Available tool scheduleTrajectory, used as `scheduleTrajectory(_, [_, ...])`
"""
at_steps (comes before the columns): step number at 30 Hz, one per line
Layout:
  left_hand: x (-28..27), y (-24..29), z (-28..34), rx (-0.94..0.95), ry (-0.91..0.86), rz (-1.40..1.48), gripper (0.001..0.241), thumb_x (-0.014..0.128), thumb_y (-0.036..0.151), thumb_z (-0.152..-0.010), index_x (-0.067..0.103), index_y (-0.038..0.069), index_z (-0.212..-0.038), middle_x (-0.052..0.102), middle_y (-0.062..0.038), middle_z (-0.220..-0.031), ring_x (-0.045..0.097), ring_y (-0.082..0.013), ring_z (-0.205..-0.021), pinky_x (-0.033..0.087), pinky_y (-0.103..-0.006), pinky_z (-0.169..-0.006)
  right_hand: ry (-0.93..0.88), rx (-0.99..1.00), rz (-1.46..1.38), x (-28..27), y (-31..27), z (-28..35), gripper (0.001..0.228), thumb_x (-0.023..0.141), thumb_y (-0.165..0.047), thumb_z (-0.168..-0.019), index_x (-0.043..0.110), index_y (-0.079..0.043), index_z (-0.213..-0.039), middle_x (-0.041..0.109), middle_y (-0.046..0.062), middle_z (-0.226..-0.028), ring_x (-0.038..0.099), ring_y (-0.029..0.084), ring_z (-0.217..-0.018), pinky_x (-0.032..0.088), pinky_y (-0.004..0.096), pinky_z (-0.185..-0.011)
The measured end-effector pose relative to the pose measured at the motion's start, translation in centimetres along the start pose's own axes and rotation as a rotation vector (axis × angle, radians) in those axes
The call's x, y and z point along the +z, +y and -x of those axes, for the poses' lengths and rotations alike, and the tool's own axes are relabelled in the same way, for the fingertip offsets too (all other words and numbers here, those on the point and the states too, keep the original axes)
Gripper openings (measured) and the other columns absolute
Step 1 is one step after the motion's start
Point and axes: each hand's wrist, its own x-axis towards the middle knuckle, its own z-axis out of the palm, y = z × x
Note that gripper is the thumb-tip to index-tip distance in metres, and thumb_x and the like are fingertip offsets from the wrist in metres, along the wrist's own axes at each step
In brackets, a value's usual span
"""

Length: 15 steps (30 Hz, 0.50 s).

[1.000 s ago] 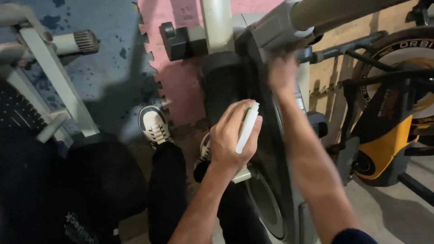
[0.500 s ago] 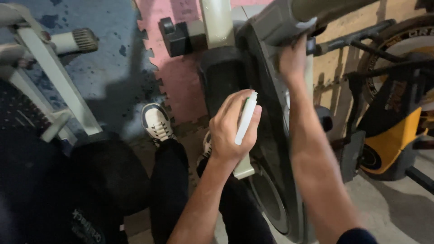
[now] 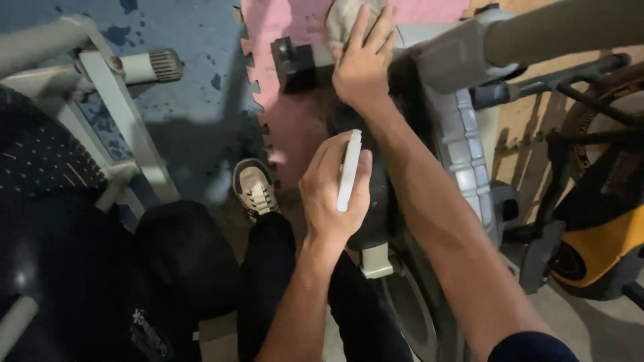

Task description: Cleaning various parts of gym cardio machines using a spray bottle and a cloth.

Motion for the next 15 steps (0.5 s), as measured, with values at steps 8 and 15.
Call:
scheduleTrajectory(8, [-0.5,0.5,-1.5,0.04,0.021,0.031,0.022,0.067,0.011,-0.103,0.065,0.001,-0.123,0.071,-0.018,-0.118,0.072,-0.038,-0.109,0.061,-0.0401,-0.094,-0.448,0.183,0.045,2.7,4.9,-6.5,0.028,0.046,-0.032,-0.121,0.056,-0.01,-0.134,0.06,0.019,-0.131,0.056,0.042,-0.127,0.045,0.052,-0.111])
scheduleTrajectory(15, [-0.9,0.1,-1.7,-0.009,0.0,0.037,0.023,0.069,0.011,-0.1,0.066,0.001,-0.121,0.071,-0.017,-0.116,0.074,-0.036,-0.103,0.062,-0.0387,-0.09,-0.321,-0.148,-0.259,-11.3,0.7,-1.9,0.045,0.063,-0.011,-0.091,0.067,-0.008,-0.136,0.064,0.03,-0.111,0.06,0.049,-0.104,0.051,0.052,-0.091])
